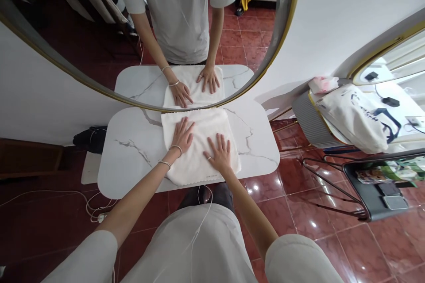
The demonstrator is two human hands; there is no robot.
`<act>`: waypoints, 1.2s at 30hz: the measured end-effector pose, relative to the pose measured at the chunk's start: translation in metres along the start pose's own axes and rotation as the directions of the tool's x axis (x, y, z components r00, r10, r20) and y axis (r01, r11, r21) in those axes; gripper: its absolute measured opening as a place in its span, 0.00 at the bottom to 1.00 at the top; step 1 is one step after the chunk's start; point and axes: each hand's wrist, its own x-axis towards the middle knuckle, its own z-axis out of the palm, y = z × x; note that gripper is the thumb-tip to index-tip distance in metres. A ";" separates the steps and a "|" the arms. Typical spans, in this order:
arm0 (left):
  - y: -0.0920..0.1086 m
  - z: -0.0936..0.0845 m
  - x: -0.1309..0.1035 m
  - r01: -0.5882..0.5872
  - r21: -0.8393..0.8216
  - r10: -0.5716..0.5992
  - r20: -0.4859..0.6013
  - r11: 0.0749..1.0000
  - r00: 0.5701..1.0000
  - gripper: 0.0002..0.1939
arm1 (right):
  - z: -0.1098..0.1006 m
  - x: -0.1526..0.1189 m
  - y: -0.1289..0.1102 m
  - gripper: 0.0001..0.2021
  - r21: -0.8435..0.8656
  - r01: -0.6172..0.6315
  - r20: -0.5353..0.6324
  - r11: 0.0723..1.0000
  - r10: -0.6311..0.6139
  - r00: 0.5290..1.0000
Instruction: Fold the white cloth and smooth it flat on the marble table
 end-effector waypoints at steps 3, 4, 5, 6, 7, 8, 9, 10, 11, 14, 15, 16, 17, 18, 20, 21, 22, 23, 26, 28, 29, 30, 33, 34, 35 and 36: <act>0.001 -0.001 0.001 0.024 0.026 -0.025 0.025 0.999 0.999 0.29 | -0.001 -0.003 0.000 0.31 -0.009 -0.012 0.000 1.000 0.012 1.000; -0.003 -0.004 -0.001 0.033 0.039 -0.034 0.036 0.999 0.999 0.29 | 0.001 -0.002 -0.005 0.32 -0.007 -0.007 0.001 1.000 0.007 1.000; -0.010 -0.008 -0.005 0.042 0.054 -0.044 0.045 0.998 0.998 0.30 | 0.003 -0.001 -0.013 0.33 -0.001 0.002 0.002 1.000 -0.002 1.000; -0.019 -0.012 -0.011 0.049 0.071 -0.053 0.050 0.996 0.997 0.30 | 0.005 0.000 -0.023 0.33 0.007 0.015 0.003 1.000 -0.015 1.000; -0.029 -0.017 -0.017 0.056 0.087 -0.060 0.052 0.995 0.997 0.30 | 0.008 0.002 -0.035 0.34 0.019 0.030 0.004 0.999 -0.030 1.000; -0.041 -0.023 -0.024 0.065 0.103 -0.070 0.051 0.993 0.996 0.30 | 0.011 0.003 -0.049 0.35 0.033 0.045 0.006 0.998 -0.045 0.999; -0.053 -0.029 -0.032 0.077 0.119 -0.084 0.051 0.990 0.995 0.30 | 0.014 0.004 -0.064 0.36 0.047 0.060 0.009 0.997 -0.060 0.998; -0.066 -0.035 -0.040 0.094 0.132 -0.102 0.051 0.987 0.993 0.30 | 0.017 0.006 -0.079 0.36 0.061 0.075 0.013 0.995 -0.076 0.997; -0.078 -0.041 -0.048 0.115 0.143 -0.124 0.052 0.983 0.991 0.31 | 0.020 0.007 -0.093 0.37 0.075 0.089 0.020 0.993 -0.090 0.996; -0.104 -0.057 -0.066 0.168 0.167 -0.179 0.059 0.972 0.982 0.31 | 0.026 0.013 -0.125 0.38 0.108 0.128 0.046 0.986 -0.134 0.990; -0.109 -0.060 -0.070 0.176 0.172 -0.189 0.061 0.969 0.980 0.31 | 0.027 0.015 -0.130 0.37 0.116 0.143 0.055 0.983 -0.150 0.987; -0.111 -0.062 -0.072 0.182 0.178 -0.196 0.063 0.967 0.979 0.31 | 0.027 0.018 -0.132 0.37 0.121 0.159 0.066 0.980 -0.168 0.984; -0.111 -0.063 -0.073 0.189 0.183 -0.203 0.064 0.965 0.977 0.31 | 0.027 0.021 -0.131 0.36 0.123 0.178 0.075 0.976 -0.188 0.979; -0.110 -0.063 -0.072 0.197 0.188 -0.212 0.063 0.962 0.975 0.31 | 0.027 0.024 -0.128 0.35 0.123 0.197 0.084 0.973 -0.209 0.974; -0.103 -0.061 -0.068 0.213 0.195 -0.229 0.067 0.957 0.971 0.31 | 0.026 0.029 -0.117 0.34 0.118 0.236 0.098 0.965 -0.247 0.964; -0.099 -0.059 -0.065 0.214 0.196 -0.232 0.073 0.957 0.970 0.31 | 0.025 0.032 -0.111 0.33 0.113 0.250 0.100 0.962 -0.261 0.960; -0.095 -0.056 -0.062 0.209 0.196 -0.228 0.080 0.958 0.971 0.31 | 0.024 0.033 -0.104 0.32 0.106 0.259 0.100 0.960 -0.269 0.958; -0.090 -0.053 -0.058 0.198 0.194 -0.218 0.086 0.961 0.972 0.31 | 0.022 0.035 -0.098 0.31 0.097 0.262 0.097 0.960 -0.271 0.958; -0.074 -0.044 -0.045 0.156 0.175 -0.173 0.085 0.972 0.981 0.30 | 0.018 0.035 -0.078 0.31 0.068 0.235 0.076 0.970 -0.240 0.968; -0.063 -0.037 -0.036 0.136 0.157 -0.148 0.071 0.978 0.986 0.30 | 0.015 0.032 -0.065 0.30 0.052 0.204 0.061 0.978 -0.207 0.976; -0.057 -0.034 -0.031 0.123 0.145 -0.134 0.067 0.982 0.989 0.30 | 0.014 0.030 -0.058 0.30 0.046 0.188 0.056 0.981 -0.190 0.980; -0.051 -0.030 -0.026 0.109 0.133 -0.118 0.067 0.985 0.991 0.31 | 0.013 0.028 -0.052 0.30 0.042 0.172 0.050 0.984 -0.174 0.984; -0.037 -0.022 -0.015 0.071 0.100 -0.078 0.070 0.992 0.995 0.30 | 0.012 0.022 -0.037 0.30 0.041 0.119 0.028 0.992 -0.120 0.992; -0.034 -0.020 -0.013 0.065 0.093 -0.072 0.070 0.993 0.995 0.30 | 0.011 0.020 -0.034 0.30 0.042 0.103 0.019 0.994 -0.104 0.994; -0.033 -0.019 -0.011 0.062 0.090 -0.069 0.070 0.994 0.995 0.29 | 0.011 0.018 -0.033 0.30 0.043 0.090 0.010 0.995 -0.090 0.996; -0.033 -0.019 -0.011 0.060 0.089 -0.067 0.072 0.994 0.995 0.29 | 0.010 0.017 -0.033 0.30 0.043 0.080 0.003 0.996 -0.080 0.997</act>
